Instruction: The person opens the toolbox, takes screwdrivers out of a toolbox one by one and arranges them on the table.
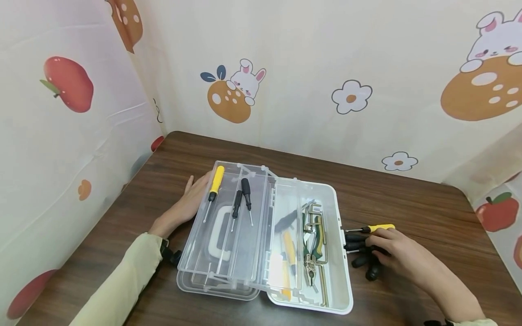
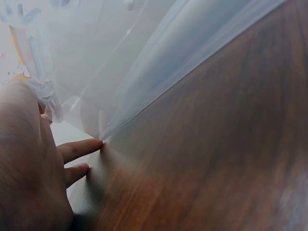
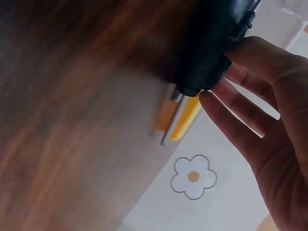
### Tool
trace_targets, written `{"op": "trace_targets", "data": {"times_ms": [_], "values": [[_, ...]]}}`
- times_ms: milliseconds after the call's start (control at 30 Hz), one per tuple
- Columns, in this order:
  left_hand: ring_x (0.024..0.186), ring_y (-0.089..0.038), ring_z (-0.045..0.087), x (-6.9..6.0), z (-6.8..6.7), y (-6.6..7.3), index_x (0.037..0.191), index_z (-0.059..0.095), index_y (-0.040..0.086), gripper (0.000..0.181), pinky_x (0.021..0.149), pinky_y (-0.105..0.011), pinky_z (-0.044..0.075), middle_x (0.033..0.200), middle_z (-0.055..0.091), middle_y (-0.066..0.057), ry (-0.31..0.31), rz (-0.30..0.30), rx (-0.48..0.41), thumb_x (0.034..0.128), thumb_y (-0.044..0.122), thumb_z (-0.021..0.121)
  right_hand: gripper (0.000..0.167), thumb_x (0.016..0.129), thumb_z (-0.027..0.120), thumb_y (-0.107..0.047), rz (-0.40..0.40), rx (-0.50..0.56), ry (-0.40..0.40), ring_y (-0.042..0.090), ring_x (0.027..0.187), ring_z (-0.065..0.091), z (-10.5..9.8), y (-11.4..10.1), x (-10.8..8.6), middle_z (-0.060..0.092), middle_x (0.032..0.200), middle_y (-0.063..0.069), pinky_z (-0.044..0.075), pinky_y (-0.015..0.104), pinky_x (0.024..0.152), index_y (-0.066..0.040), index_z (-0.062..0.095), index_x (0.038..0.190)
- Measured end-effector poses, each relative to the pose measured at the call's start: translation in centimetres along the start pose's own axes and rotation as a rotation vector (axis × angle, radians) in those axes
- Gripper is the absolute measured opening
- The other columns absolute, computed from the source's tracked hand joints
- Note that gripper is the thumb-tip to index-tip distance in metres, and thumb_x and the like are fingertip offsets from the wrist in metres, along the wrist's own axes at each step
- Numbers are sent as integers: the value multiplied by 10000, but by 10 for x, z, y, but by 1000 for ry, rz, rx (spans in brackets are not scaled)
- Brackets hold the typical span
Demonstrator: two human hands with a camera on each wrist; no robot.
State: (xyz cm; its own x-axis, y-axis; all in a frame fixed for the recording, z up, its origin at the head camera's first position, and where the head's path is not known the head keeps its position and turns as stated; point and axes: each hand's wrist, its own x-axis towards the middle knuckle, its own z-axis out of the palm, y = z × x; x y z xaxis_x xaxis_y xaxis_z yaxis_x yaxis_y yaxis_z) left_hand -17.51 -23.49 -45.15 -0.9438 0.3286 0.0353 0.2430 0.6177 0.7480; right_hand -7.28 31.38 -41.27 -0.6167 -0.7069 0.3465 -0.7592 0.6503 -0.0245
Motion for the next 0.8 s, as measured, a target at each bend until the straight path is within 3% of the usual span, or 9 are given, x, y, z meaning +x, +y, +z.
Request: {"op": "trace_targets", "data": {"times_ms": [67, 100, 133, 167, 233, 300, 533, 800], "values": [[1631, -352, 144, -1, 0, 0, 1684, 186, 182, 642, 1244, -655, -157, 1738, 253, -98, 1, 1, -4, 1134, 505, 113, 172, 1054, 622, -364, 0, -6, -6, 85, 851, 602, 2, 2, -1, 635, 957, -141, 466, 182, 771, -245, 712, 969], [1630, -359, 142, -1, 0, 0, 1685, 183, 176, 643, 1243, -658, -157, 1739, 250, -105, 2, 2, -3, 1135, 502, 113, 51, 996, 727, -289, 5, -9, -12, 87, 854, 603, 1, 2, -2, 635, 961, -142, 466, 182, 771, -247, 713, 970], [1630, -361, 141, -1, 0, 1, 1685, 183, 174, 644, 1243, -657, -157, 1739, 249, -107, 3, 1, -5, 1135, 502, 112, 93, 931, 797, -226, 10, -16, -15, 90, 857, 609, 1, 1, -1, 639, 964, -141, 471, 186, 773, -246, 715, 969], [1630, -366, 140, -1, -1, 1, 1685, 179, 168, 646, 1243, -658, -158, 1739, 246, -113, 4, 1, -4, 1135, 500, 109, 226, 832, 863, -145, 18, -23, -20, 96, 862, 617, 0, 1, -1, 642, 969, -140, 476, 190, 774, -248, 717, 970], [1629, -372, 137, -2, -1, 1, 1687, 169, 161, 650, 1242, -658, -160, 1740, 240, -121, 4, 0, -3, 1135, 499, 103, 289, 783, 894, -116, 33, -52, -31, 104, 872, 631, -1, 0, -1, 649, 976, -140, 491, 205, 770, -255, 723, 970], [1630, -371, 135, -2, -1, 1, 1687, 164, 161, 652, 1242, -657, -161, 1741, 236, -120, 5, -2, -1, 1134, 501, 101, 473, 617, 925, -14, 53, -74, -46, 110, 876, 641, -3, -2, 1, 651, 978, -139, 511, 232, 756, -260, 725, 968], [1626, -369, 153, -1, -1, 1, 1685, 178, 164, 633, 1245, -660, -149, 1735, 257, -121, 8, 8, 14, 1141, 480, 117, 402, 678, 915, -38, 128, -105, -120, 133, 876, 649, -5, -6, 4, 645, 964, -133, 565, 323, 708, -272, 716, 937], [1628, -364, 147, 0, -1, 0, 1686, 177, 171, 642, 1244, -663, -152, 1736, 253, -119, -2, -4, 12, 1137, 497, 111, 374, 720, 913, -55, 197, -121, -188, 133, 891, 652, -6, -10, 6, 640, 969, -144, 568, 334, 702, -292, 707, 924]]}}
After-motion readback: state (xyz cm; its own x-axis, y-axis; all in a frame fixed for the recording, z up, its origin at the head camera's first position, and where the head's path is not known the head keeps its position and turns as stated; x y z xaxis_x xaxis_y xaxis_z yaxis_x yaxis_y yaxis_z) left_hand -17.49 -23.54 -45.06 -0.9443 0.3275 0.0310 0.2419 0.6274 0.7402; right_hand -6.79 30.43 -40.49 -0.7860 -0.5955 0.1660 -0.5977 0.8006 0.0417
